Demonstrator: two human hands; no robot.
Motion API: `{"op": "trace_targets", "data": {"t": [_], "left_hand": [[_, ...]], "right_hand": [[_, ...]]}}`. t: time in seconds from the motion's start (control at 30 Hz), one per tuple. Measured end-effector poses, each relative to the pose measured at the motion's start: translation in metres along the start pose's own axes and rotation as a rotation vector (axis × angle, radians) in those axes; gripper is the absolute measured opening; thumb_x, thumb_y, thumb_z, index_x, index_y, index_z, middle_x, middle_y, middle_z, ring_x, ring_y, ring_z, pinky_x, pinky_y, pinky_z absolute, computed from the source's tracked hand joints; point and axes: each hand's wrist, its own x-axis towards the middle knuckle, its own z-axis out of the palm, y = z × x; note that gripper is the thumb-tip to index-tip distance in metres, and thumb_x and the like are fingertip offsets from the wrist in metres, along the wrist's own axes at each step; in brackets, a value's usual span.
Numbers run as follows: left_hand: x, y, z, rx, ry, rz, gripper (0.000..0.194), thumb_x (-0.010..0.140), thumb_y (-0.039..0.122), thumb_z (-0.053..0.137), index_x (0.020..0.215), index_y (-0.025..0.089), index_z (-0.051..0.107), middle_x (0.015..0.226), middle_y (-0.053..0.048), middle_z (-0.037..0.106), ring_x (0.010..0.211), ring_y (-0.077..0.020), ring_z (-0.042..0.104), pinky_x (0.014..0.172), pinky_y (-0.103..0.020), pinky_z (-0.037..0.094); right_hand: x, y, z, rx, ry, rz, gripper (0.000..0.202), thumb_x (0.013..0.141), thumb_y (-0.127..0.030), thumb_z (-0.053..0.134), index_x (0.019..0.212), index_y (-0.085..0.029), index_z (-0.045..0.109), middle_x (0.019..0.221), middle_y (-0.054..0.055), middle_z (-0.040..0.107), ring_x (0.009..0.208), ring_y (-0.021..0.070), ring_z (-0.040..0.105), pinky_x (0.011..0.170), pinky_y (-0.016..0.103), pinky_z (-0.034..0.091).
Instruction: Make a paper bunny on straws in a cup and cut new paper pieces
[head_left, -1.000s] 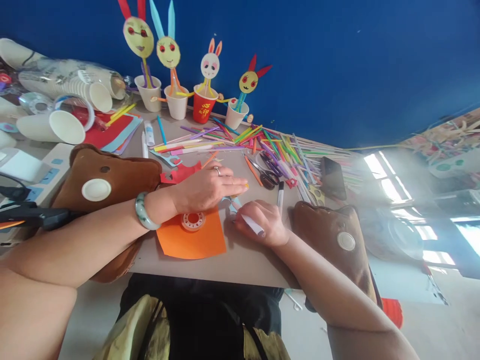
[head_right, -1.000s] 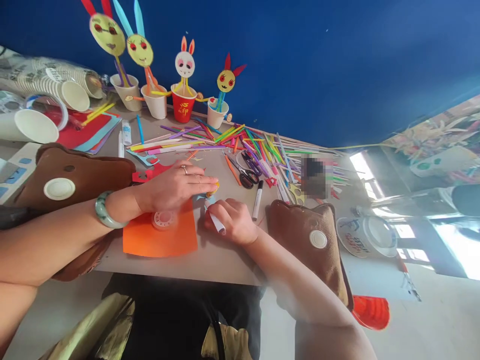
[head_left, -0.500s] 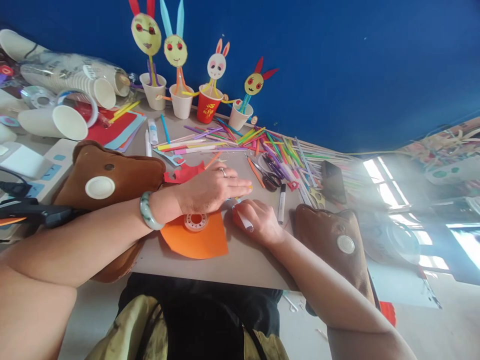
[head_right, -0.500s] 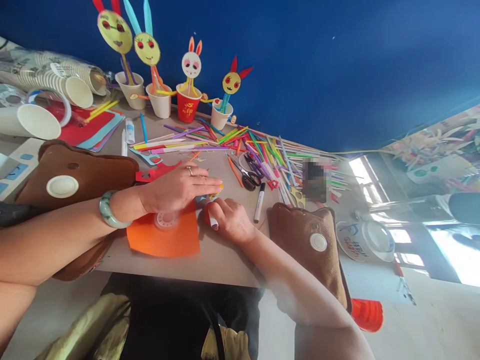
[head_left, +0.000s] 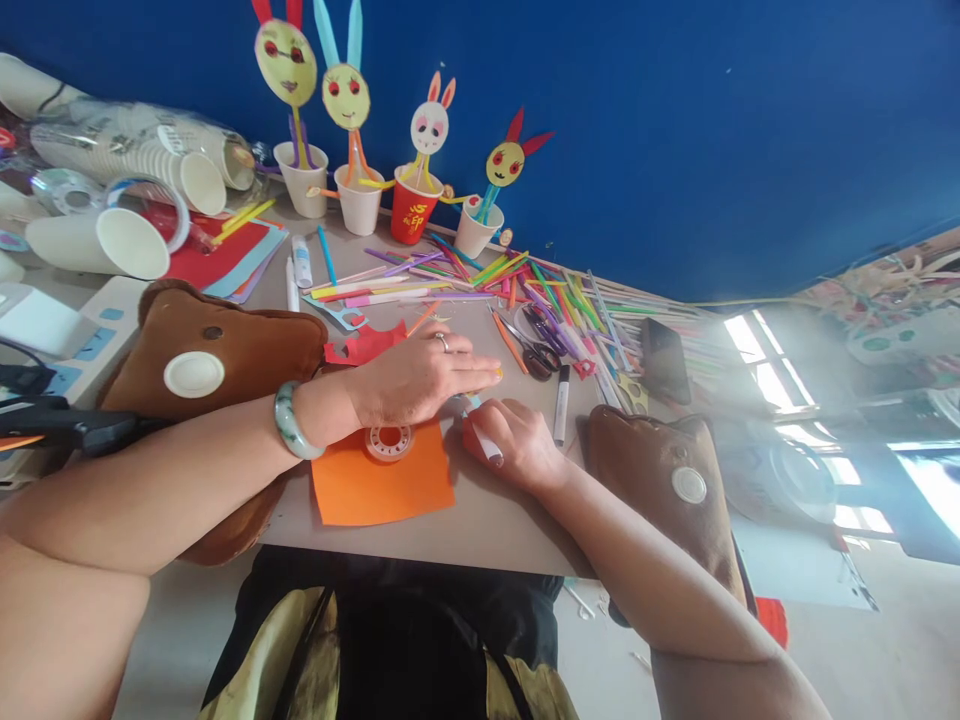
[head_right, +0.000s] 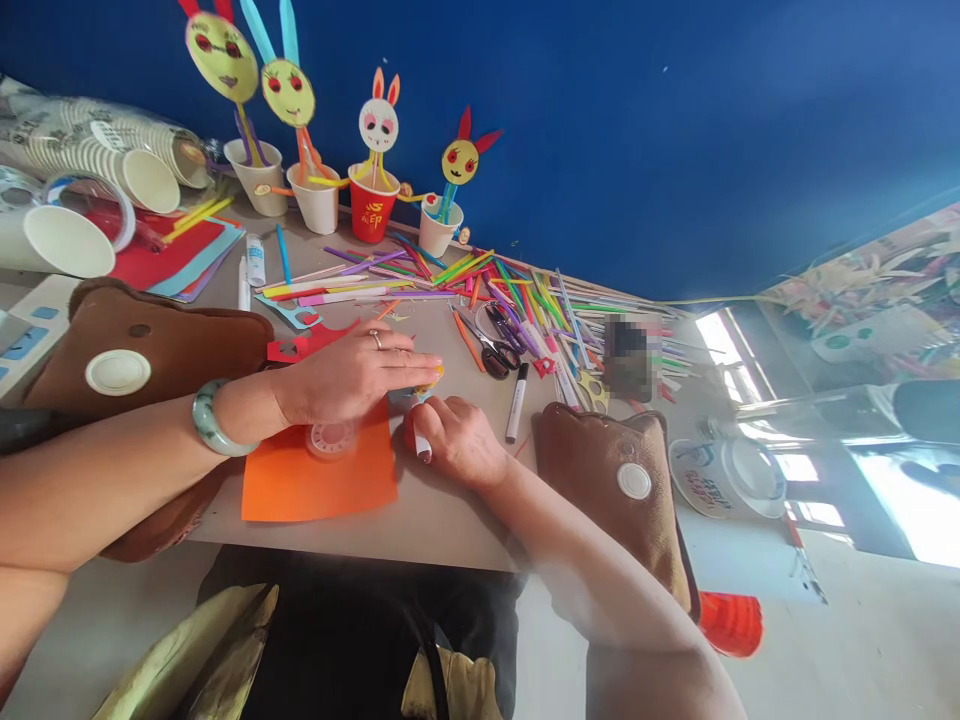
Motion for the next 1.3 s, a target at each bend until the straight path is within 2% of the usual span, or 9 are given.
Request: {"op": "trace_targets", "data": {"t": [0.13, 0.33, 0.5, 0.6, 0.8, 0.9, 1.07, 1.3], "left_hand": [[-0.001, -0.001, 0.002, 0.006, 0.009, 0.011, 0.041, 0.098, 0.015, 0.043, 0.133, 0.023, 0.064, 0.139, -0.004, 0.064, 0.116, -0.0217, 0.059, 0.101, -0.038, 0.038], [-0.001, -0.002, 0.002, -0.003, -0.001, 0.008, 0.043, 0.097, 0.015, 0.042, 0.132, 0.023, 0.065, 0.140, -0.004, 0.063, 0.116, -0.0237, 0.059, 0.099, -0.040, 0.039], [-0.002, -0.002, 0.002, -0.013, 0.029, 0.006, 0.043, 0.095, 0.012, 0.044, 0.131, 0.024, 0.065, 0.140, -0.003, 0.064, 0.115, -0.0230, 0.059, 0.099, -0.040, 0.039], [-0.002, -0.002, 0.003, -0.007, 0.044, 0.012, 0.043, 0.095, 0.013, 0.046, 0.132, 0.025, 0.065, 0.139, -0.004, 0.064, 0.115, -0.0226, 0.059, 0.101, -0.040, 0.039], [-0.002, -0.002, 0.002, 0.019, 0.055, 0.021, 0.047, 0.095, 0.009, 0.044, 0.136, 0.022, 0.062, 0.137, -0.005, 0.066, 0.115, -0.0214, 0.060, 0.099, -0.038, 0.040], [-0.002, -0.001, 0.001, 0.005, 0.045, 0.017, 0.048, 0.094, 0.009, 0.042, 0.136, 0.023, 0.062, 0.137, -0.004, 0.066, 0.116, -0.0216, 0.059, 0.099, -0.038, 0.040], [-0.001, -0.002, 0.000, -0.025, 0.020, 0.016, 0.050, 0.093, 0.009, 0.039, 0.134, 0.023, 0.064, 0.139, -0.005, 0.064, 0.116, -0.0224, 0.059, 0.100, -0.041, 0.041], [0.001, 0.000, -0.006, -0.031, 0.006, 0.021, 0.050, 0.093, 0.008, 0.034, 0.129, 0.021, 0.066, 0.138, -0.005, 0.065, 0.114, -0.0226, 0.060, 0.097, -0.041, 0.042]], "right_hand": [[0.001, 0.001, -0.003, 0.008, 0.017, -0.005, 0.015, 0.084, -0.015, 0.053, 0.073, -0.023, 0.047, 0.059, -0.003, 0.049, 0.051, 0.0122, 0.038, 0.051, 0.026, 0.031], [-0.003, 0.008, -0.004, 0.055, 0.015, 0.032, 0.011, 0.085, -0.015, 0.057, 0.079, -0.022, 0.051, 0.062, -0.002, 0.057, 0.051, 0.0123, 0.048, 0.052, 0.026, 0.035], [-0.007, 0.013, -0.003, 0.111, 0.042, 0.132, 0.008, 0.086, -0.019, 0.056, 0.080, -0.023, 0.052, 0.061, -0.002, 0.061, 0.051, 0.0131, 0.053, 0.052, 0.026, 0.038], [-0.008, 0.016, -0.004, 0.164, 0.061, 0.271, 0.009, 0.084, -0.022, 0.057, 0.077, -0.023, 0.052, 0.062, -0.002, 0.061, 0.050, 0.0125, 0.054, 0.052, 0.025, 0.041], [0.000, 0.027, -0.006, 0.361, 0.226, 0.738, 0.007, 0.077, -0.021, 0.060, 0.071, -0.022, 0.056, 0.060, -0.003, 0.059, 0.049, 0.0108, 0.051, 0.048, 0.023, 0.041], [0.004, 0.031, -0.007, 0.493, 0.229, 0.866, 0.006, 0.076, -0.021, 0.058, 0.070, -0.021, 0.057, 0.057, -0.004, 0.057, 0.048, 0.0104, 0.049, 0.046, 0.023, 0.039], [0.005, 0.030, -0.006, 0.611, 0.132, 0.863, 0.004, 0.072, -0.020, 0.057, 0.068, -0.021, 0.054, 0.055, -0.004, 0.056, 0.048, 0.0113, 0.050, 0.045, 0.023, 0.039], [0.003, 0.029, 0.000, 0.633, 0.142, 0.842, 0.003, 0.071, -0.022, 0.056, 0.068, -0.021, 0.055, 0.056, -0.003, 0.058, 0.050, 0.0116, 0.051, 0.046, 0.024, 0.039]]}}
